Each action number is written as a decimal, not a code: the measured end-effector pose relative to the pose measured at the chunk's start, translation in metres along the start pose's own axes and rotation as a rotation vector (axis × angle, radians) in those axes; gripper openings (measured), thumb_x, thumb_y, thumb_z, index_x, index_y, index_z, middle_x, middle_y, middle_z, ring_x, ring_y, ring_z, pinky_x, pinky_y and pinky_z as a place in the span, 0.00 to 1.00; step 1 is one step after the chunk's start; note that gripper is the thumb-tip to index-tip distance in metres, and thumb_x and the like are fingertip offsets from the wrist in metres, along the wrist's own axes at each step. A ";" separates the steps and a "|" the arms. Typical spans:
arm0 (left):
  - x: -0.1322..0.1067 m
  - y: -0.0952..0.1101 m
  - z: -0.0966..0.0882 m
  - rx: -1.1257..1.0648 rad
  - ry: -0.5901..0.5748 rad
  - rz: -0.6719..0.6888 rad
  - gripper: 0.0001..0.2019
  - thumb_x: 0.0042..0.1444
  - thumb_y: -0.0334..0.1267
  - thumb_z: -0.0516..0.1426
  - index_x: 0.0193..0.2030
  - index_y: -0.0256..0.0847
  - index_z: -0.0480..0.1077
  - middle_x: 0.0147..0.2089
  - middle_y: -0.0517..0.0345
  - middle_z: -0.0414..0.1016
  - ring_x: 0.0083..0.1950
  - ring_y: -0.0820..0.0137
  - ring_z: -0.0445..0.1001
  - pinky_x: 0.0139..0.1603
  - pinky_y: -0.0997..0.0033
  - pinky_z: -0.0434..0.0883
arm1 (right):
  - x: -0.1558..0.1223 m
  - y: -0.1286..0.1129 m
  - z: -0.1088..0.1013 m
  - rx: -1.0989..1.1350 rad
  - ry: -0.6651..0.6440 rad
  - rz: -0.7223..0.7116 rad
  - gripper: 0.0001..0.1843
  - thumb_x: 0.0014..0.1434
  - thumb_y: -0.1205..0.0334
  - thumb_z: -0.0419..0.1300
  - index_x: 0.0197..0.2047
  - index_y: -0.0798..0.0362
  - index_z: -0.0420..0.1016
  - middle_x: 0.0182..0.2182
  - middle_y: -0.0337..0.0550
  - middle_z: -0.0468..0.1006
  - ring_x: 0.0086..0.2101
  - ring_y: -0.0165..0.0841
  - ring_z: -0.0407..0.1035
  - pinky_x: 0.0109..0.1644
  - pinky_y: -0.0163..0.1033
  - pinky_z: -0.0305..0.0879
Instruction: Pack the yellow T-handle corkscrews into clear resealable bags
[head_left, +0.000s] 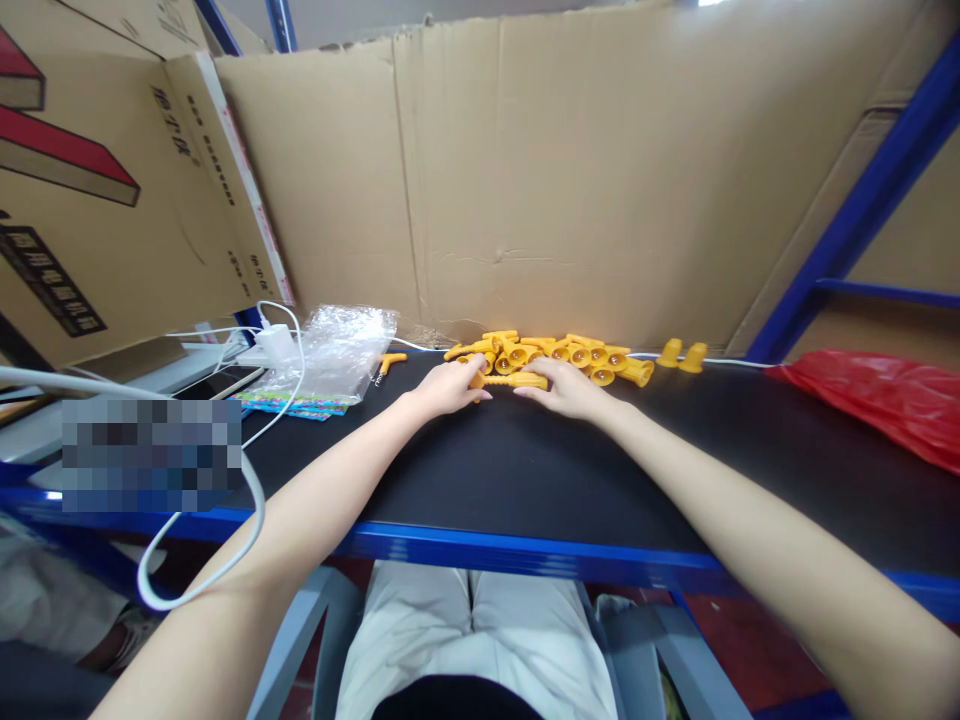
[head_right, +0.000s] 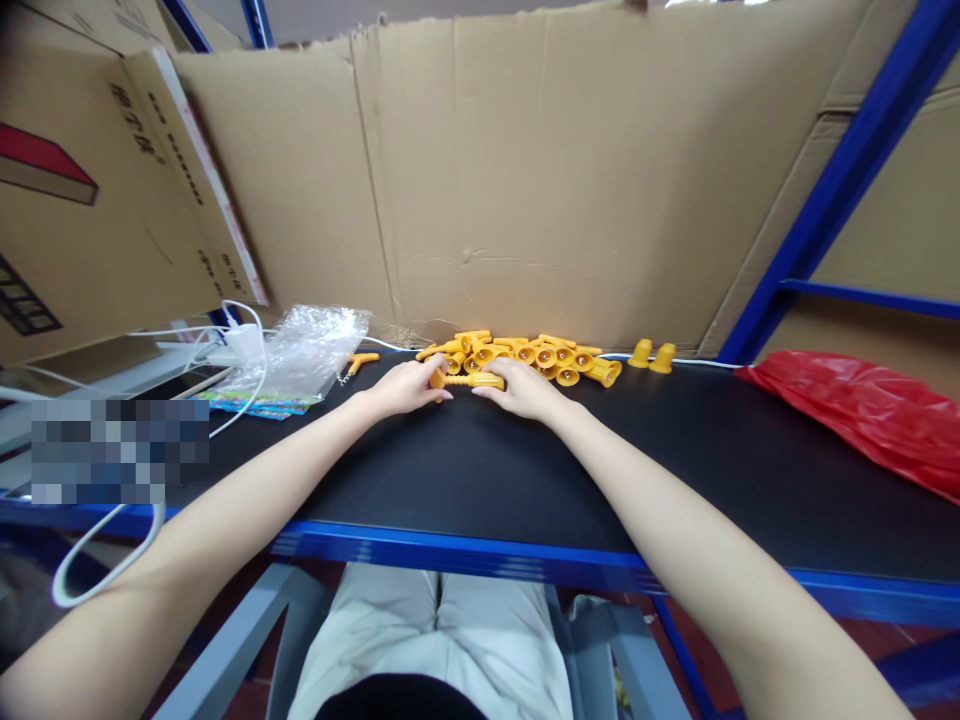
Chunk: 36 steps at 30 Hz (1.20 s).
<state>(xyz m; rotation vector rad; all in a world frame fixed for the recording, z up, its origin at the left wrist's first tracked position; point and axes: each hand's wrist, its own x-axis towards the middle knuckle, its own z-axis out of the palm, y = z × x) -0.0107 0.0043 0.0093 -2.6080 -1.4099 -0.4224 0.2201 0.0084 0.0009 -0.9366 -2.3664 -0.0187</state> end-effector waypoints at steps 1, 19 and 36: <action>0.000 0.000 0.000 0.003 0.002 0.002 0.21 0.52 0.50 0.55 0.49 0.42 0.58 0.42 0.52 0.73 0.42 0.63 0.73 0.39 0.68 0.67 | 0.000 0.000 0.000 0.006 -0.004 0.006 0.19 0.55 0.49 0.55 0.41 0.56 0.73 0.36 0.48 0.75 0.35 0.36 0.68 0.41 0.40 0.62; 0.000 0.004 -0.001 0.069 -0.012 0.014 0.21 0.53 0.50 0.54 0.51 0.43 0.58 0.41 0.52 0.73 0.42 0.62 0.74 0.38 0.69 0.67 | 0.003 -0.012 -0.013 0.317 -0.237 0.339 0.23 0.51 0.42 0.54 0.31 0.56 0.73 0.17 0.38 0.69 0.20 0.28 0.62 0.25 0.34 0.55; -0.001 0.002 -0.002 0.026 0.006 -0.013 0.19 0.53 0.49 0.54 0.49 0.43 0.59 0.41 0.52 0.73 0.42 0.60 0.73 0.36 0.67 0.67 | 0.001 -0.001 0.000 0.058 -0.010 0.048 0.18 0.53 0.52 0.57 0.42 0.56 0.71 0.39 0.48 0.75 0.38 0.37 0.69 0.43 0.42 0.64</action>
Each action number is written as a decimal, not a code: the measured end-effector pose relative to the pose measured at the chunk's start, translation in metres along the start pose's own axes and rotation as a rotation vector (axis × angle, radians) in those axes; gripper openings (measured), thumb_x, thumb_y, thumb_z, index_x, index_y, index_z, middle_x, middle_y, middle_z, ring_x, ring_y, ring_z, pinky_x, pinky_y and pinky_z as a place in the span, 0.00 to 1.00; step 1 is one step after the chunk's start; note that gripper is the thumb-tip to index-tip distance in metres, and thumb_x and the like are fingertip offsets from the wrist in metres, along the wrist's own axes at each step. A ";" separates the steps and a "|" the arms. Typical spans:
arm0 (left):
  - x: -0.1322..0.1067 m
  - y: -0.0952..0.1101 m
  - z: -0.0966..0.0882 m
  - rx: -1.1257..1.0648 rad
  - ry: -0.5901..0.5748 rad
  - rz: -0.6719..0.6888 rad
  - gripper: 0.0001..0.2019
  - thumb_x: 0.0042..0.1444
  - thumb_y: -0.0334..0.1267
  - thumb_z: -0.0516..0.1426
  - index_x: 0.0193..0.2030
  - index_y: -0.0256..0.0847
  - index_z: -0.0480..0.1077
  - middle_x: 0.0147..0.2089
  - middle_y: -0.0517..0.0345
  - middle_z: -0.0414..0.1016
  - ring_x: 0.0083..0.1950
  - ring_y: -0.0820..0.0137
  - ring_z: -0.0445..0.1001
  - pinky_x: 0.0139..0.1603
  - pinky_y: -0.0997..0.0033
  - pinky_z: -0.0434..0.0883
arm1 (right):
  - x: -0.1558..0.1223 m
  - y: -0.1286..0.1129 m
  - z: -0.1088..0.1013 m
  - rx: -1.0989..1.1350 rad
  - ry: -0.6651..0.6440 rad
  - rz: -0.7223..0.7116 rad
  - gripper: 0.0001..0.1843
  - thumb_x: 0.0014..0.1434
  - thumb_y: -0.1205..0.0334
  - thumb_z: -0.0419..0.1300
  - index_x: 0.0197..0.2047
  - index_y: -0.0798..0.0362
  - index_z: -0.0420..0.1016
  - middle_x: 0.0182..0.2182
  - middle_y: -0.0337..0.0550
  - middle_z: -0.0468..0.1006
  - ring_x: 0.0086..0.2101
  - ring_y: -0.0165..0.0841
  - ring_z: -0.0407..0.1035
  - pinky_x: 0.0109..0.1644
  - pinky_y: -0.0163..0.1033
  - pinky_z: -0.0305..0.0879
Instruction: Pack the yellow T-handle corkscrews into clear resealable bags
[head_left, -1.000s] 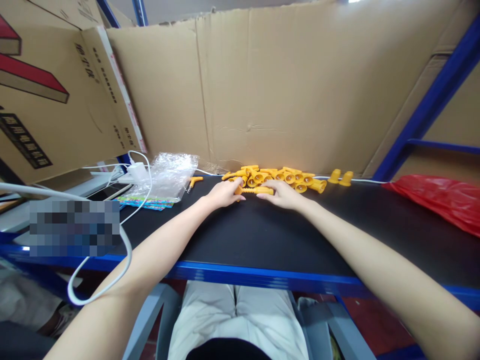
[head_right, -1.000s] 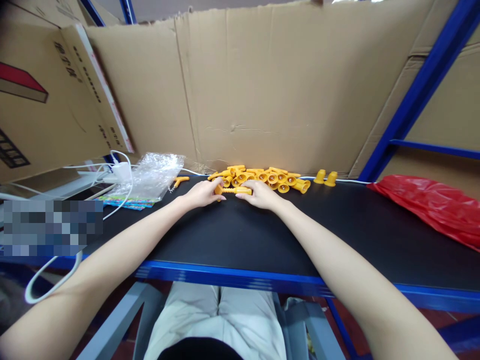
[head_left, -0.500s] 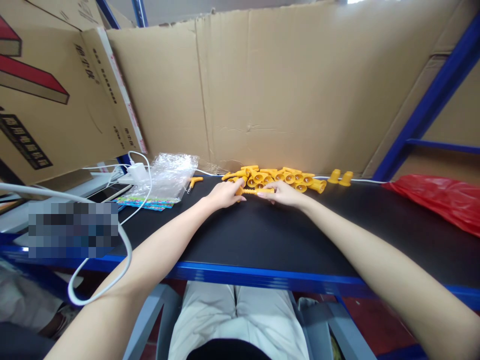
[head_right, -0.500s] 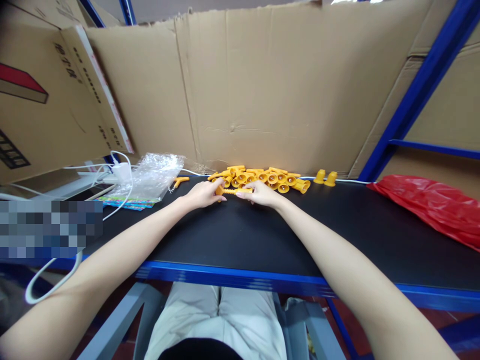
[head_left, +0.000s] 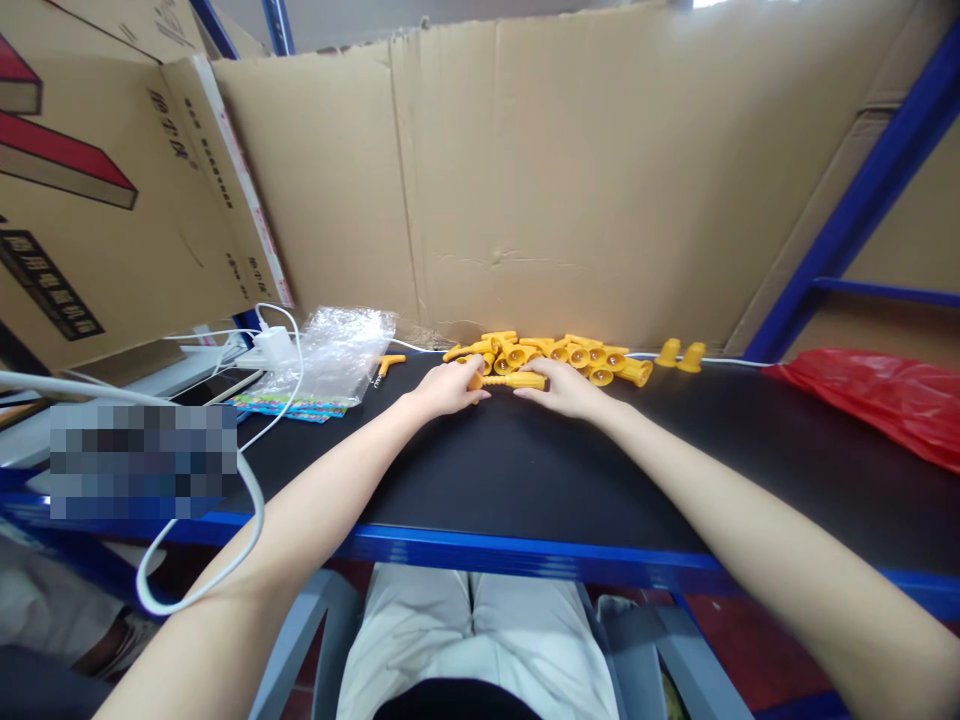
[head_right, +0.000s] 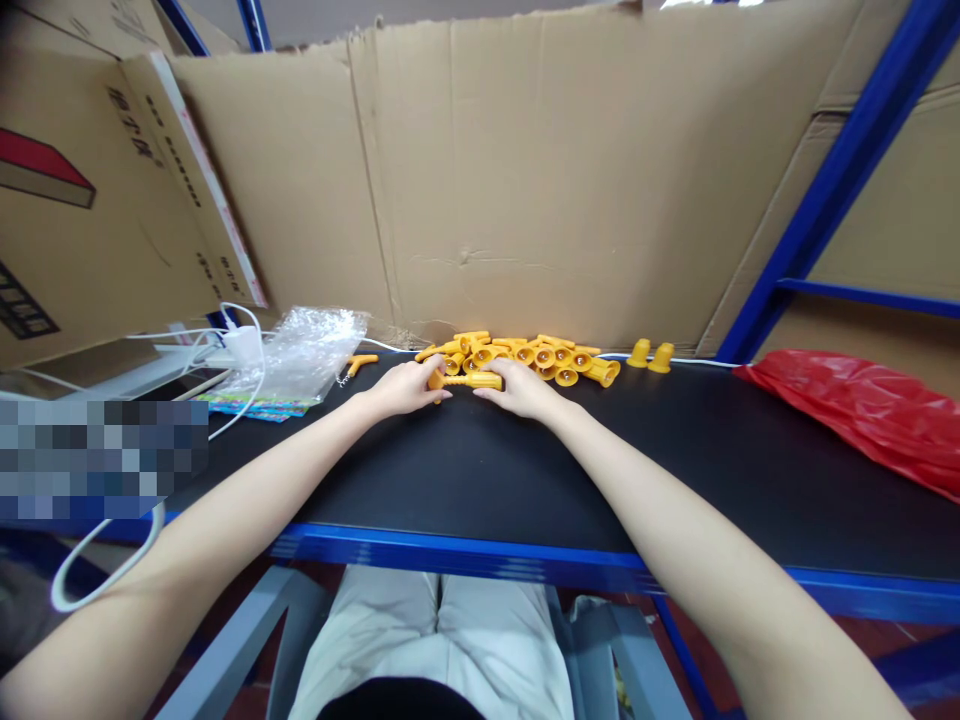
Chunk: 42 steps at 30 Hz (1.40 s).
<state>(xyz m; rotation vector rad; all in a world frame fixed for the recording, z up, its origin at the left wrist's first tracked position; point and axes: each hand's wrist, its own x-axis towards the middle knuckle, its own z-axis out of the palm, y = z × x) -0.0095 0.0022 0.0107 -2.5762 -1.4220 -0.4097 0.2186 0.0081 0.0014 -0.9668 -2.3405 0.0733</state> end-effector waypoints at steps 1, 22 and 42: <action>0.000 -0.001 0.001 -0.016 -0.002 -0.004 0.19 0.53 0.49 0.54 0.48 0.43 0.59 0.41 0.52 0.73 0.42 0.60 0.73 0.37 0.68 0.67 | 0.000 -0.001 -0.001 -0.044 0.018 -0.040 0.17 0.54 0.53 0.57 0.43 0.56 0.71 0.39 0.49 0.74 0.39 0.37 0.68 0.44 0.42 0.63; 0.001 0.003 -0.001 0.078 -0.022 -0.002 0.22 0.52 0.52 0.54 0.49 0.43 0.59 0.40 0.53 0.74 0.41 0.61 0.74 0.35 0.69 0.67 | 0.001 -0.010 -0.013 0.048 -0.167 0.110 0.17 0.55 0.51 0.54 0.37 0.56 0.74 0.30 0.43 0.74 0.26 0.30 0.64 0.30 0.35 0.57; -0.001 0.010 0.000 0.118 -0.004 0.028 0.21 0.54 0.52 0.53 0.49 0.42 0.57 0.39 0.53 0.74 0.40 0.62 0.74 0.37 0.69 0.67 | 0.001 -0.014 -0.019 0.454 -0.277 0.310 0.20 0.51 0.46 0.56 0.24 0.56 0.69 0.19 0.37 0.67 0.22 0.27 0.60 0.30 0.36 0.56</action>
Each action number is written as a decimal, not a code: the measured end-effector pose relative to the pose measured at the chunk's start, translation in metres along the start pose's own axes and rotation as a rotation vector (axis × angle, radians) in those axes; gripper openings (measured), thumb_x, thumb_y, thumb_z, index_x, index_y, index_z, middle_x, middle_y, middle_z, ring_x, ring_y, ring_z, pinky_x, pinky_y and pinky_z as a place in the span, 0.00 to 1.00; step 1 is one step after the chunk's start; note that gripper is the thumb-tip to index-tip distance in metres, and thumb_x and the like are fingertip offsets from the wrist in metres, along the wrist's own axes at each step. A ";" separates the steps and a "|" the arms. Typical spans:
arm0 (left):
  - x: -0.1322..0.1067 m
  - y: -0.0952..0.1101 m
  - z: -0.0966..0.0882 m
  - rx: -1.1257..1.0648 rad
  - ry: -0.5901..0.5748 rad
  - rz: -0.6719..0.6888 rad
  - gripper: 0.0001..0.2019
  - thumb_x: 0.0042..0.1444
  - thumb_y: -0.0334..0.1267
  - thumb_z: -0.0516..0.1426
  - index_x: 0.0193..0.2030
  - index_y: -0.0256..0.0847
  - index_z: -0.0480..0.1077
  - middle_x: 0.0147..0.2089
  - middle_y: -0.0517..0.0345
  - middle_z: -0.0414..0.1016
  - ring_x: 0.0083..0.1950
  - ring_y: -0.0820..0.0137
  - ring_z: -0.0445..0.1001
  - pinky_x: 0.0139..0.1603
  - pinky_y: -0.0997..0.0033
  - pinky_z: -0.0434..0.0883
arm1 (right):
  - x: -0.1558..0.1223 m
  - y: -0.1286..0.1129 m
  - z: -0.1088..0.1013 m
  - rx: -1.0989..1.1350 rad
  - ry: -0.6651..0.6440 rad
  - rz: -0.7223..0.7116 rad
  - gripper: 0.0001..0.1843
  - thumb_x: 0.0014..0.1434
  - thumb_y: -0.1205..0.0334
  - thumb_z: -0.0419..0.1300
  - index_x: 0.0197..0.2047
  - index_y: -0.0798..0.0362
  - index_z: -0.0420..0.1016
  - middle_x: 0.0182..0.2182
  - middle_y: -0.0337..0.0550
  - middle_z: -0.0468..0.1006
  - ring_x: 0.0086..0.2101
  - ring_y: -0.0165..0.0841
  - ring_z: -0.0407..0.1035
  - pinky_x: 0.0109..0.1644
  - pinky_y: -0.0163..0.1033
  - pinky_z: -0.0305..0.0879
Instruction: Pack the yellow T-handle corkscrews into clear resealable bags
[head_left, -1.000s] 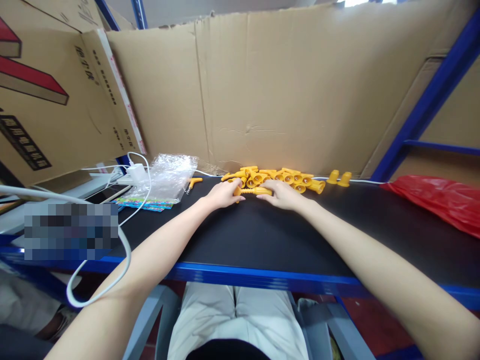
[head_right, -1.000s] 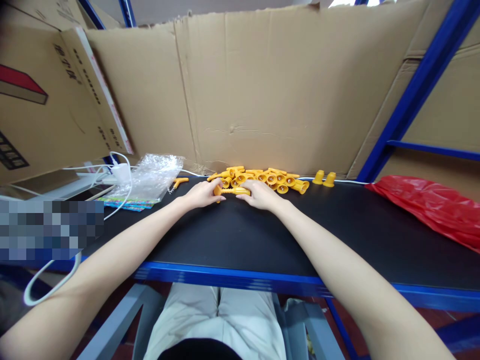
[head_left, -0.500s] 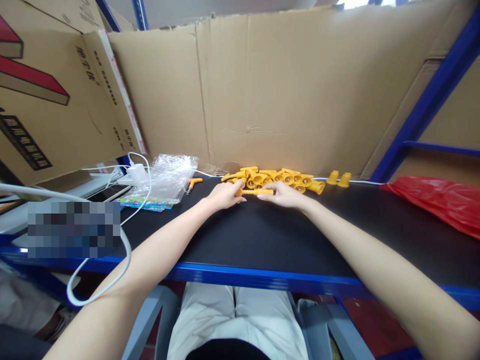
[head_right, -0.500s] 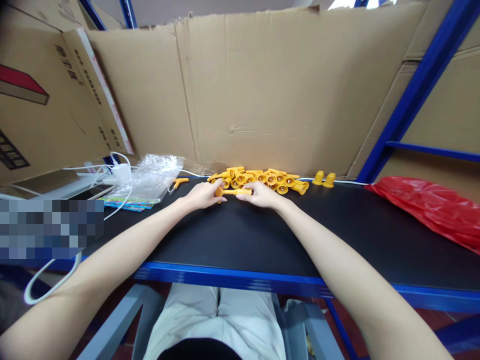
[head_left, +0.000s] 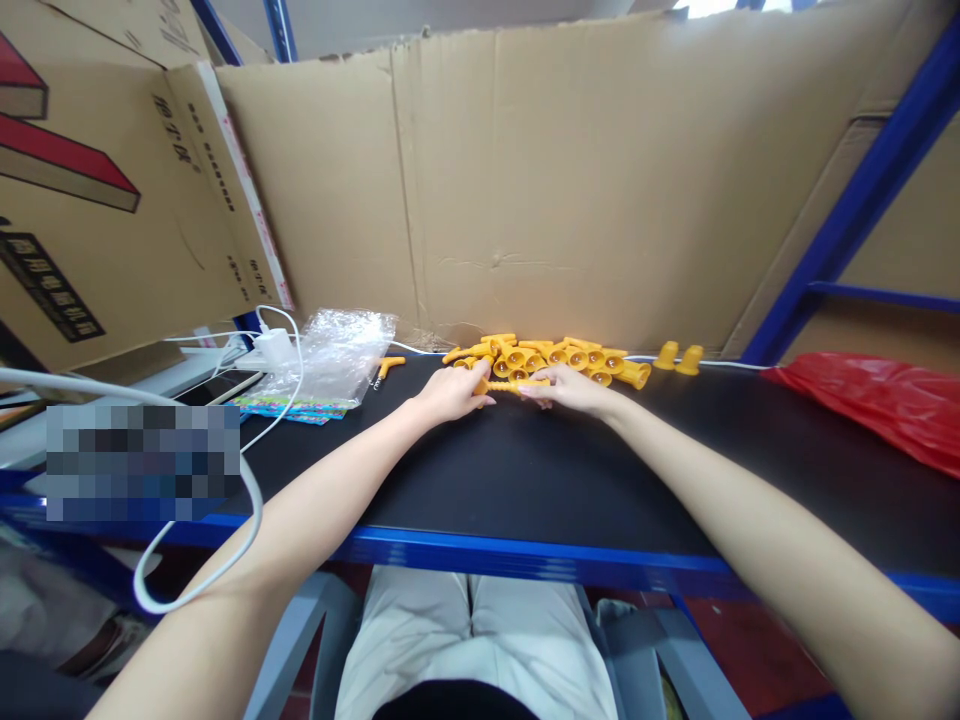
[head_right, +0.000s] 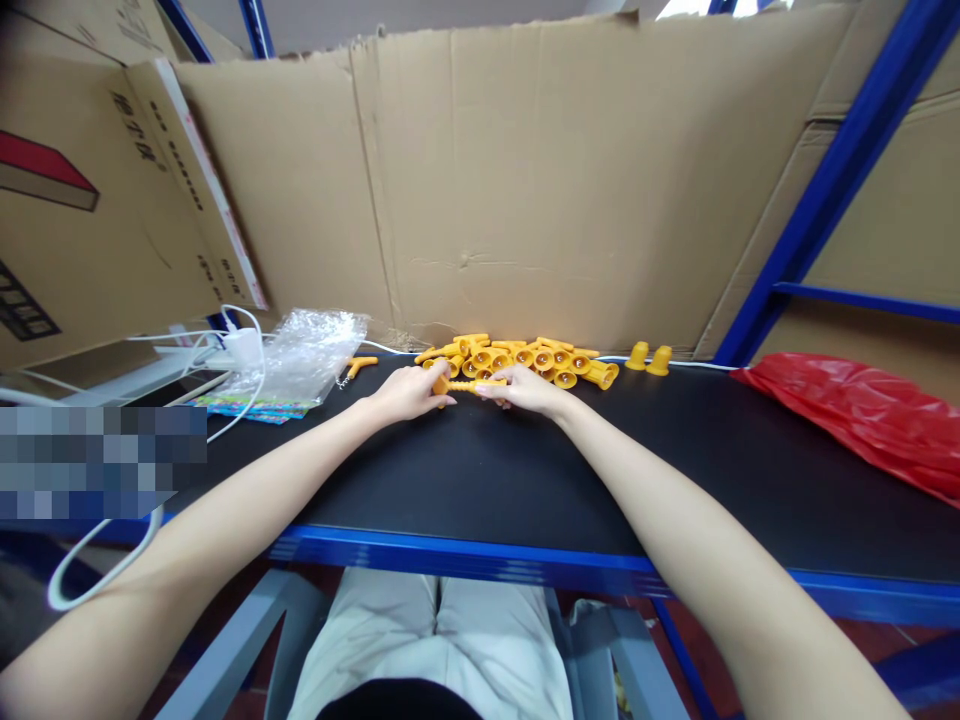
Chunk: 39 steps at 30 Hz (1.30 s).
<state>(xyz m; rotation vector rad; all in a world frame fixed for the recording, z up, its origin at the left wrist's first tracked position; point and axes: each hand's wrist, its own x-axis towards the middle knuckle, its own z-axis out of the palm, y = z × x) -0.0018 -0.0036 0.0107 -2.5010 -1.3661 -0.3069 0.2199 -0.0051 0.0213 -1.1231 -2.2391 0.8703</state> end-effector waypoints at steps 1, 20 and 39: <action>0.000 0.000 0.000 0.001 0.000 0.001 0.21 0.54 0.52 0.53 0.49 0.42 0.58 0.39 0.53 0.74 0.40 0.62 0.74 0.36 0.69 0.67 | 0.000 0.000 0.000 0.028 -0.007 0.002 0.20 0.51 0.46 0.56 0.25 0.57 0.69 0.19 0.37 0.67 0.22 0.27 0.60 0.31 0.37 0.57; -0.002 -0.004 0.000 -0.019 0.027 -0.027 0.19 0.55 0.49 0.50 0.50 0.43 0.58 0.40 0.53 0.74 0.40 0.61 0.74 0.36 0.67 0.68 | 0.005 0.021 0.003 0.410 0.014 0.076 0.16 0.46 0.52 0.63 0.33 0.56 0.70 0.25 0.39 0.71 0.25 0.27 0.65 0.31 0.36 0.62; -0.001 -0.015 0.007 -0.186 -0.032 0.089 0.13 0.57 0.43 0.48 0.43 0.43 0.68 0.36 0.58 0.74 0.37 0.68 0.73 0.39 0.70 0.68 | 0.008 0.049 -0.034 -0.251 0.966 -0.099 0.23 0.53 0.55 0.54 0.50 0.56 0.66 0.45 0.53 0.68 0.37 0.37 0.69 0.42 0.43 0.66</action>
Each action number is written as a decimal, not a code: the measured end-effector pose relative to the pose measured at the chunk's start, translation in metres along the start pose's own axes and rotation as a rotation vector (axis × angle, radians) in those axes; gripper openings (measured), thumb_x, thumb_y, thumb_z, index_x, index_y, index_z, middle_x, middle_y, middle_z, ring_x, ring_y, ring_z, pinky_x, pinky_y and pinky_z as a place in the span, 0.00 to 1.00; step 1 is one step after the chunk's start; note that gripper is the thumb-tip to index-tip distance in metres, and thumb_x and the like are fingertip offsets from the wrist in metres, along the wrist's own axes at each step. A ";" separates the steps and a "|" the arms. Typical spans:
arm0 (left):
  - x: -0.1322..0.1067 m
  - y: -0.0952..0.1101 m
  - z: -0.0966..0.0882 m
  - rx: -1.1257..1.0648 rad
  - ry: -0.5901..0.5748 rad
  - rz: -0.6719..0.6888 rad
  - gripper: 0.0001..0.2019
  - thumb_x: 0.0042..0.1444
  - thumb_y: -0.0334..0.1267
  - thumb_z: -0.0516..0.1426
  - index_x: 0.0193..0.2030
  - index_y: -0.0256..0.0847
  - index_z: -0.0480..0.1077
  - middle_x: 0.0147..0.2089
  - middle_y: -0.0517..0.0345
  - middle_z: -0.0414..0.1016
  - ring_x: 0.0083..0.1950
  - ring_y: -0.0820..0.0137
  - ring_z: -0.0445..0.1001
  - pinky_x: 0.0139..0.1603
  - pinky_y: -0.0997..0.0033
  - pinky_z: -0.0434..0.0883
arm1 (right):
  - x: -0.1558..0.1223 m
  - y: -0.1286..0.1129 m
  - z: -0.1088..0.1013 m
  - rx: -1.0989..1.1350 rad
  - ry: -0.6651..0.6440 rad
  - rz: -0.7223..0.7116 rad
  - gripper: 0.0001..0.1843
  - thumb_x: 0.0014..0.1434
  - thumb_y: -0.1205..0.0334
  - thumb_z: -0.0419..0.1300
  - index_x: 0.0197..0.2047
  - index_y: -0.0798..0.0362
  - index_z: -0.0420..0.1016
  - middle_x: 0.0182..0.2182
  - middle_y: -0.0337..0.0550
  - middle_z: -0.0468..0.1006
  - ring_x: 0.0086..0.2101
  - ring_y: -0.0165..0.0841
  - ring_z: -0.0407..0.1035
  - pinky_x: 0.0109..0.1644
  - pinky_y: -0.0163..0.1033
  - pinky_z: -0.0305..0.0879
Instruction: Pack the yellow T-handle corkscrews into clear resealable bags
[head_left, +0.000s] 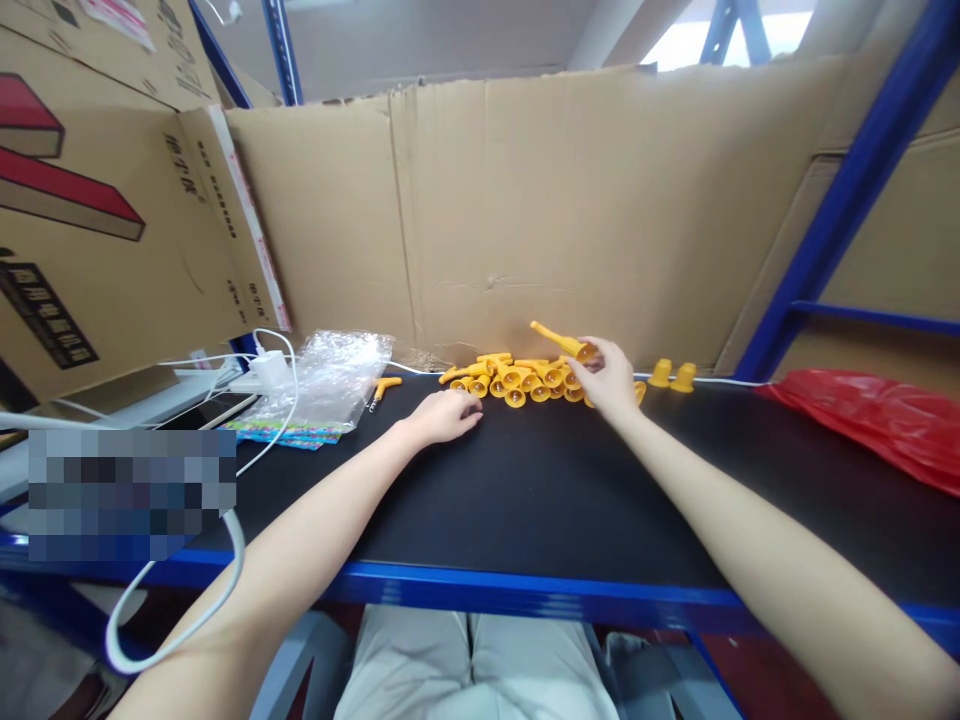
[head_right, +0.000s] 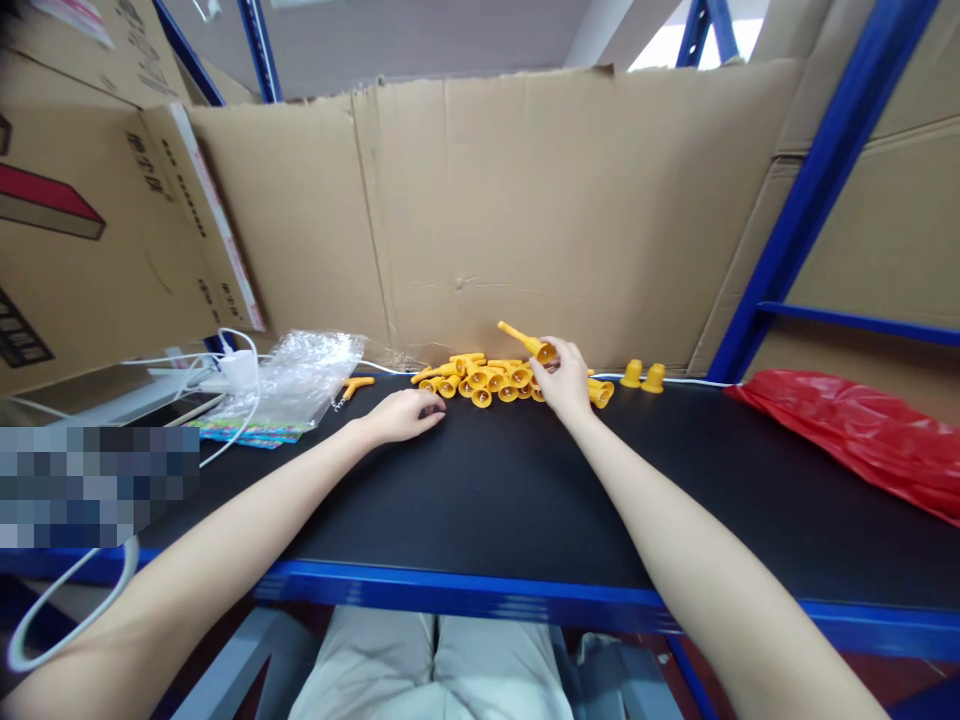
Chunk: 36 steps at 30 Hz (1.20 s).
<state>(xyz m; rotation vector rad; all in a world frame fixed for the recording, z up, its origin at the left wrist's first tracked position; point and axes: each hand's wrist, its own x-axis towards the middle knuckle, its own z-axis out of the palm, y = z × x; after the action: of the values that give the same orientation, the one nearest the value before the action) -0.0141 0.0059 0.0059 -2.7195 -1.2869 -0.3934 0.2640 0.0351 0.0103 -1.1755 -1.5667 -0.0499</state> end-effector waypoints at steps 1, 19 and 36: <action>0.000 0.000 0.001 0.002 0.001 0.007 0.13 0.57 0.43 0.48 0.42 0.43 0.69 0.36 0.58 0.74 0.37 0.68 0.73 0.38 0.71 0.68 | -0.002 0.003 0.001 -0.084 0.004 -0.045 0.21 0.54 0.57 0.53 0.50 0.56 0.67 0.45 0.52 0.69 0.38 0.38 0.68 0.43 0.43 0.65; 0.000 0.003 0.001 0.040 -0.001 0.019 0.13 0.56 0.43 0.48 0.39 0.42 0.71 0.38 0.56 0.73 0.38 0.68 0.71 0.37 0.71 0.68 | -0.014 0.009 0.014 -0.625 -0.284 -0.192 0.35 0.55 0.60 0.47 0.66 0.51 0.43 0.57 0.54 0.60 0.54 0.47 0.54 0.53 0.59 0.50; -0.006 -0.036 -0.003 0.365 0.009 -0.709 0.20 0.53 0.40 0.49 0.50 0.31 0.64 0.51 0.36 0.68 0.52 0.52 0.66 0.47 0.58 0.65 | -0.018 0.015 0.016 -0.604 -0.314 -0.187 0.40 0.55 0.60 0.50 0.67 0.48 0.35 0.65 0.51 0.40 0.61 0.48 0.43 0.58 0.66 0.41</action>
<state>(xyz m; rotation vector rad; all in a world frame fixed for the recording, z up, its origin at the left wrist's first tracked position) -0.0458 0.0235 0.0068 -1.9037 -2.0568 -0.1896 0.2601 0.0406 -0.0173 -1.5481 -2.0146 -0.5135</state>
